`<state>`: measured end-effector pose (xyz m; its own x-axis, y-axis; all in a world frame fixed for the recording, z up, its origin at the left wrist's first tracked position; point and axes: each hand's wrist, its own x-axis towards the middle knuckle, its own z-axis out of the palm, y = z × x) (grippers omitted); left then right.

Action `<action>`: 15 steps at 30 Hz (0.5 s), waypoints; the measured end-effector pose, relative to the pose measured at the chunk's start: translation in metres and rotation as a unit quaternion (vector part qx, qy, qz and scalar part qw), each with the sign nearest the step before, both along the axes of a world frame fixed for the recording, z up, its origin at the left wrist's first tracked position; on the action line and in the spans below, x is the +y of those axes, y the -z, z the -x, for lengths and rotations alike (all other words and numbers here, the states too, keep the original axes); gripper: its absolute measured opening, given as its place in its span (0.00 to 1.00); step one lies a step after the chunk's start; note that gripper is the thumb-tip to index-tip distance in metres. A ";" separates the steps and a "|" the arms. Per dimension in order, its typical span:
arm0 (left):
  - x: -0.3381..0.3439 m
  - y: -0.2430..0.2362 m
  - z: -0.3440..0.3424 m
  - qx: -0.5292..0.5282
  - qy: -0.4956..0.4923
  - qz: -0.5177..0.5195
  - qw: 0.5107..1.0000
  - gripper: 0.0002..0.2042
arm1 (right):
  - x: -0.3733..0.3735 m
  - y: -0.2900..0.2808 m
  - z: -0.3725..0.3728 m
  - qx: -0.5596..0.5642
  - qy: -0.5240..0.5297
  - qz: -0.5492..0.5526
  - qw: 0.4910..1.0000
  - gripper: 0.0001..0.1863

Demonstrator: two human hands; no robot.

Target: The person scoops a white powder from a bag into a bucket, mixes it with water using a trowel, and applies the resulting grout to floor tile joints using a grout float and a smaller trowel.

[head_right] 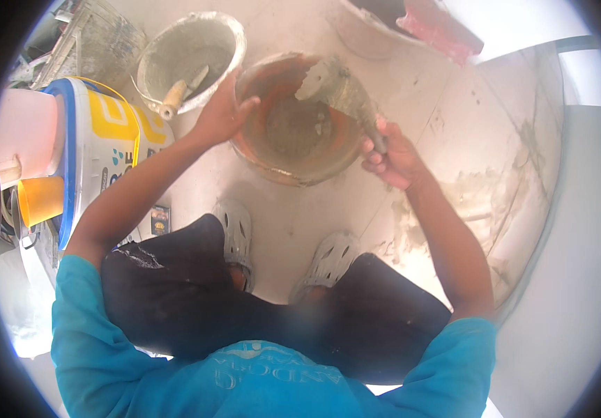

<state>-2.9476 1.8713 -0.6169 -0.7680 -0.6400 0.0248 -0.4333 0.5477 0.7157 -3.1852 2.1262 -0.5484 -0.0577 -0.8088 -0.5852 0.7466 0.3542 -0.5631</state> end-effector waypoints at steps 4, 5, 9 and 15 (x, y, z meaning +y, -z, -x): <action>0.023 -0.041 -0.017 -0.092 0.034 0.245 0.965 0.36 | -0.022 -0.012 -0.035 -0.066 0.030 0.051 0.996 0.20; 0.030 -0.052 -0.015 -0.046 0.043 0.226 0.972 0.35 | -0.026 -0.013 -0.041 -0.072 0.033 0.060 0.995 0.20; 0.060 -0.094 -0.003 0.120 0.085 0.045 0.988 0.34 | -0.034 -0.020 -0.068 -0.079 0.061 0.066 0.993 0.20; 0.070 -0.120 -0.027 0.071 0.094 -0.259 0.959 0.19 | -0.058 -0.023 -0.157 -0.063 0.070 0.072 0.993 0.26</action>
